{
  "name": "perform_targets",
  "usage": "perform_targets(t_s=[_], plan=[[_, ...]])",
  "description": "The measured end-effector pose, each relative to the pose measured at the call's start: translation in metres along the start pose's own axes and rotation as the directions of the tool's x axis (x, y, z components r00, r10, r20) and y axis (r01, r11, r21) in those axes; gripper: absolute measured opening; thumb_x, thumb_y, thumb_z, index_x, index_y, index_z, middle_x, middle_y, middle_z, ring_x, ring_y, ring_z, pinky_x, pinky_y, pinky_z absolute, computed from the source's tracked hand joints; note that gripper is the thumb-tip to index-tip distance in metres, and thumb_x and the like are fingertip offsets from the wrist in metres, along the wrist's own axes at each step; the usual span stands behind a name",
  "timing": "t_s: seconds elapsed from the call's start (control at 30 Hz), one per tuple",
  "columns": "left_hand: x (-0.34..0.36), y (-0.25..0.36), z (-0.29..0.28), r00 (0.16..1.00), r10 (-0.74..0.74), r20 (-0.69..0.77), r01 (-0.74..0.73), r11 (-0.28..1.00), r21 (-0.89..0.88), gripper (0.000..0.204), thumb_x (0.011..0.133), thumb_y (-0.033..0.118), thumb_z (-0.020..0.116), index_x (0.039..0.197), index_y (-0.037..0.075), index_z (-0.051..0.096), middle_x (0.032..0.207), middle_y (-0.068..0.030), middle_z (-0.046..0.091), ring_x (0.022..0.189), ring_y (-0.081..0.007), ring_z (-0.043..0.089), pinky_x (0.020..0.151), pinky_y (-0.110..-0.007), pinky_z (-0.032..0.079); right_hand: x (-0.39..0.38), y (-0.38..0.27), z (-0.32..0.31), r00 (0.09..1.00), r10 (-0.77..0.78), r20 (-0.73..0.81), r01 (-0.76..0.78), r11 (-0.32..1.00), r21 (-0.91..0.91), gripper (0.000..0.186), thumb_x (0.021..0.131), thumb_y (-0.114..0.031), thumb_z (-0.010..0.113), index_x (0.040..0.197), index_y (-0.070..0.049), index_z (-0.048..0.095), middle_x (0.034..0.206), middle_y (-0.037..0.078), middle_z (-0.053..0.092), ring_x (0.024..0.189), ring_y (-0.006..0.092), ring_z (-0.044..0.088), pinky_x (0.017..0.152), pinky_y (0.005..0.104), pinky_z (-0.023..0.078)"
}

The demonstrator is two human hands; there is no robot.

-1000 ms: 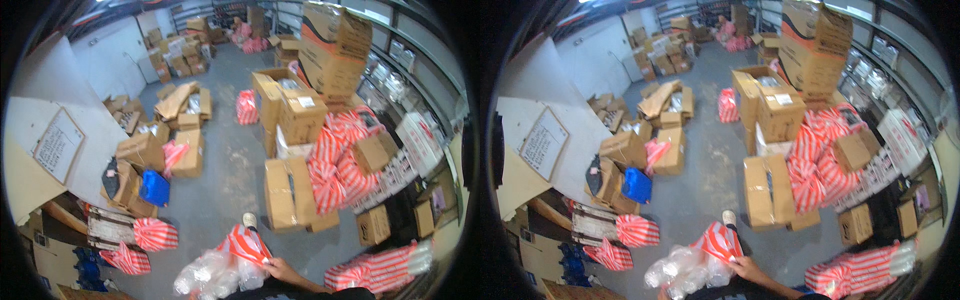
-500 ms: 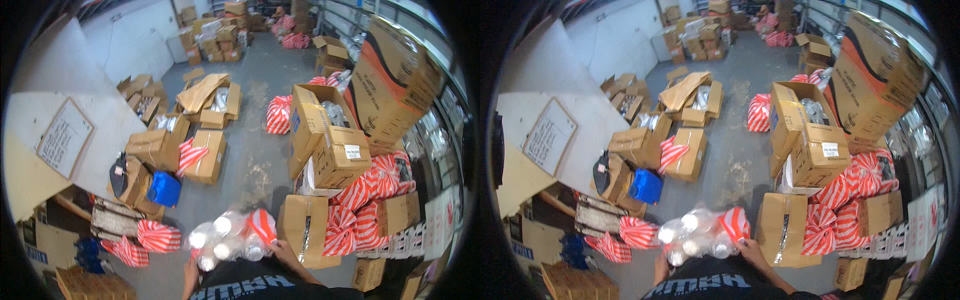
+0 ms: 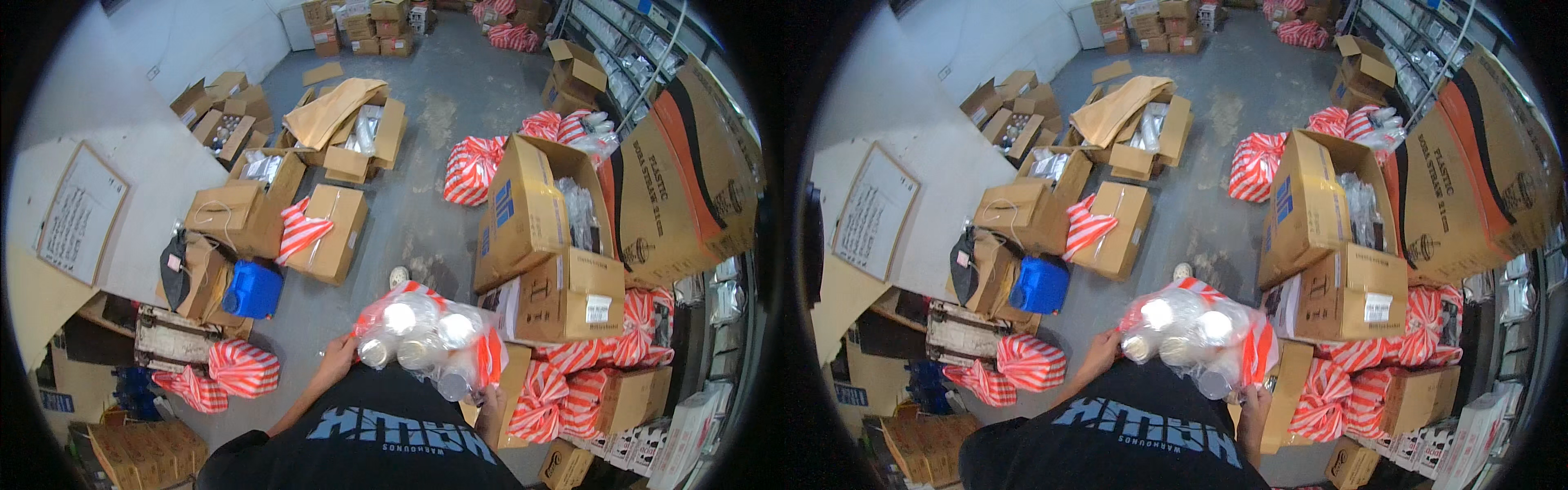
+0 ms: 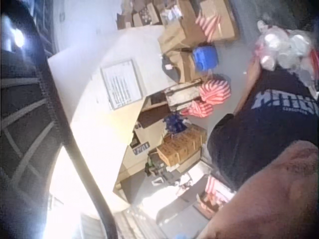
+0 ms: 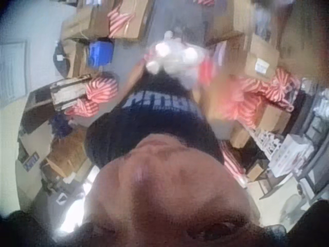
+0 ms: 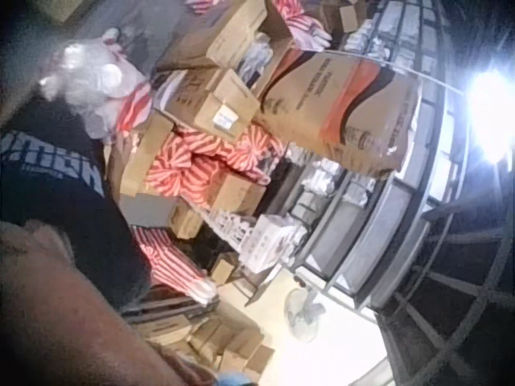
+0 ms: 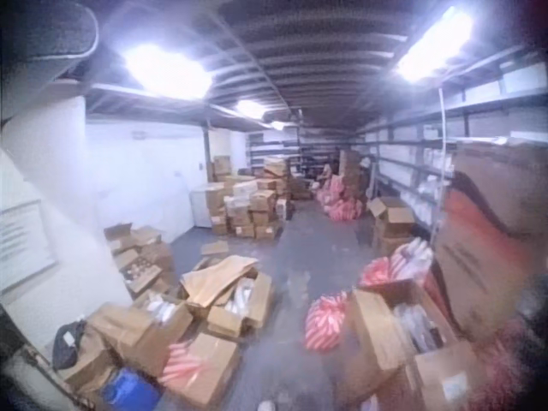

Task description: The person picks up a red and white striped bag containing plastic cups from a stack on the floor and carries it across a warehouse. The person then places the bag onto a metal shelving unit next to several other identical bags.

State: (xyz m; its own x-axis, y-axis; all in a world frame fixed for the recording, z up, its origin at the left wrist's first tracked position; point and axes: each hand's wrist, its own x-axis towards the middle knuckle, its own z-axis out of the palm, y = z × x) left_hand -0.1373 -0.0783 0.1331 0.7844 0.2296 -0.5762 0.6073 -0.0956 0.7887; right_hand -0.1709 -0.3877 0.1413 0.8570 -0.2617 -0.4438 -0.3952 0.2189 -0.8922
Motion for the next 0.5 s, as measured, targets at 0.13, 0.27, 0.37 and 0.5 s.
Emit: perform_targets(t_s=[0.13,0.27,0.37,0.5], plan=[[0.114,0.045,0.004,0.957,0.267,0.114,-0.278,0.955,0.101,0.034,0.086,0.030,0.041,0.080,-0.001,0.056,0.060,0.0006,0.046,0.054,-0.0105,0.040,0.051,-0.027,0.034,0.070,-0.036,0.048,0.993,0.087,-0.079,-0.090,0.995,-0.037,0.017,0.079,-0.016,0.050,0.067,-0.004,0.053,0.059,0.000,0.049,0.052,0.0069,0.042,0.047,0.0205,0.029],[0.217,0.109,0.006,0.968,-0.009,0.251,-0.027,0.990,0.139,0.037,0.086,0.031,0.040,0.077,-0.001,0.055,0.059,-0.0025,0.047,0.055,-0.0135,0.043,0.052,-0.030,0.035,0.148,-0.085,0.095,0.988,0.052,-0.144,-0.074,0.986,-0.151,0.016,0.082,-0.016,0.046,0.073,-0.004,0.052,0.062,0.000,0.049,0.052,0.0069,0.043,0.046,0.0208,0.030],[0.264,0.161,0.012,0.964,0.083,0.251,-0.129,0.977,0.172,0.038,0.086,0.031,0.039,0.077,-0.002,0.055,0.061,-0.0059,0.050,0.057,-0.0153,0.045,0.053,-0.030,0.035,0.187,-0.117,0.120,0.941,0.118,-0.316,-0.159,0.981,-0.109,0.015,0.082,-0.016,0.046,0.079,-0.003,0.051,0.068,0.002,0.050,0.059,0.0088,0.046,0.051,0.0221,0.035],[0.320,0.232,0.002,0.980,0.105,0.170,-0.125,0.986,0.109,0.037,0.086,0.030,0.041,0.083,-0.004,0.055,0.064,-0.0081,0.053,0.060,-0.0164,0.048,0.057,-0.032,0.038,0.245,-0.153,0.173,0.929,0.067,-0.363,-0.081,0.996,-0.022,0.018,0.081,-0.019,0.049,0.075,-0.002,0.051,0.064,0.001,0.048,0.055,0.0094,0.045,0.050,0.0229,0.036]])
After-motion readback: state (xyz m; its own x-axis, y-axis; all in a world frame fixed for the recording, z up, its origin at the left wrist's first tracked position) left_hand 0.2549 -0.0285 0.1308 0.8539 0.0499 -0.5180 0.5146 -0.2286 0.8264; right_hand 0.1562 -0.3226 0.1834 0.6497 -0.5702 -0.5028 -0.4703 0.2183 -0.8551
